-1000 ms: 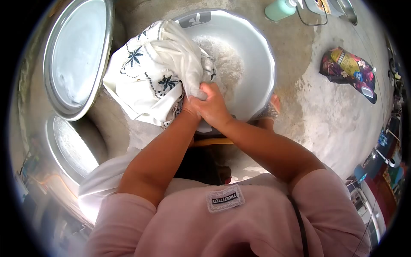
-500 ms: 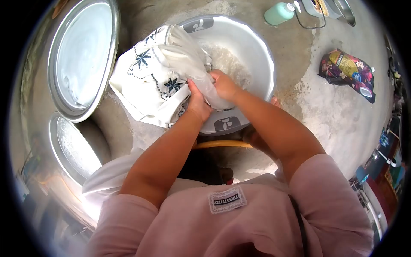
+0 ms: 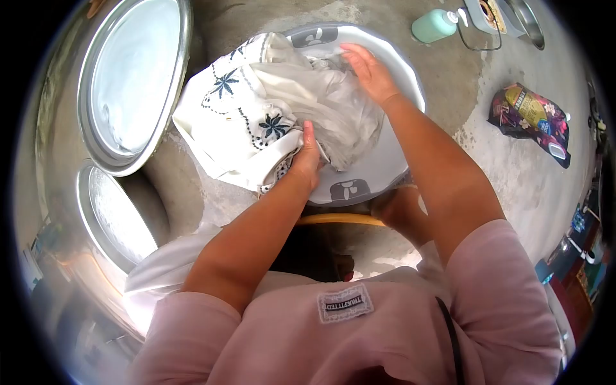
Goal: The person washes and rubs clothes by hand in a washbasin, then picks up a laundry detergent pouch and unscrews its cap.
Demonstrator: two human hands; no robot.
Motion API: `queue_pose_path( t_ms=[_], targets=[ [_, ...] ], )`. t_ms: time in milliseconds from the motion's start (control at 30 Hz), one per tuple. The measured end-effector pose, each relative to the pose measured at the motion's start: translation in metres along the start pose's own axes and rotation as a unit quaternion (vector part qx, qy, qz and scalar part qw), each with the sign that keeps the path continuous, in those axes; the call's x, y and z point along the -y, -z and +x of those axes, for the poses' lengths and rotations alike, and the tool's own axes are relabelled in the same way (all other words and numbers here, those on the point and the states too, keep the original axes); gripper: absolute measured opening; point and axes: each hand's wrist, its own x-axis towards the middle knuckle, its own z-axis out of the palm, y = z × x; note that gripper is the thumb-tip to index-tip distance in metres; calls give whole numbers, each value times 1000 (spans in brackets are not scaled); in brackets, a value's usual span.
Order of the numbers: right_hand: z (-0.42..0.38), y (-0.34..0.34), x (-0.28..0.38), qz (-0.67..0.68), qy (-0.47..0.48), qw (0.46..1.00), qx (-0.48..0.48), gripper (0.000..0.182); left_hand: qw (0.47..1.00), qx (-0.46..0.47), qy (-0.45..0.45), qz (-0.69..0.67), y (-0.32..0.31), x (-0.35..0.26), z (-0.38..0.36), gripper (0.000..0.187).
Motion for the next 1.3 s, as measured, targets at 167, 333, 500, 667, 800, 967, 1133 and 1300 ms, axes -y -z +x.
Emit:
queue_pose_path(
  t_ms=[167, 333, 500, 667, 800, 967, 1133, 1300],
  targets=[
    [-25, -63, -34, -30, -118, 992, 46, 46, 981, 75, 10, -181, -11, -16, -6, 93],
    [-136, -93, 39, -35, -21, 992, 118, 41, 956, 237, -171, -8, 44, 23, 50, 70],
    [-77, -89, 30, -406, 98, 908, 27, 31, 954, 113, -42, -275, 5, -4, 15, 59],
    [-39, -32, 11, -518, 91, 850, -16, 33, 998, -40, 8, -50, -11, -18, -16, 86],
    [-79, -78, -40, -385, -11, 920, -69, 40, 995, 58, -12, -79, 9, -3, 17, 86],
    [-147, -105, 25, -18, -34, 999, -8, 43, 970, 133, -16, -204, 9, 18, 44, 63],
    [-79, -77, 36, -450, -70, 889, 52, 44, 978, 145, -81, -124, 14, -3, 41, 67],
    [-47, -34, -20, -502, 112, 858, 1, 38, 999, -23, 2, 37, 1, -7, -5, 91]
  ],
)
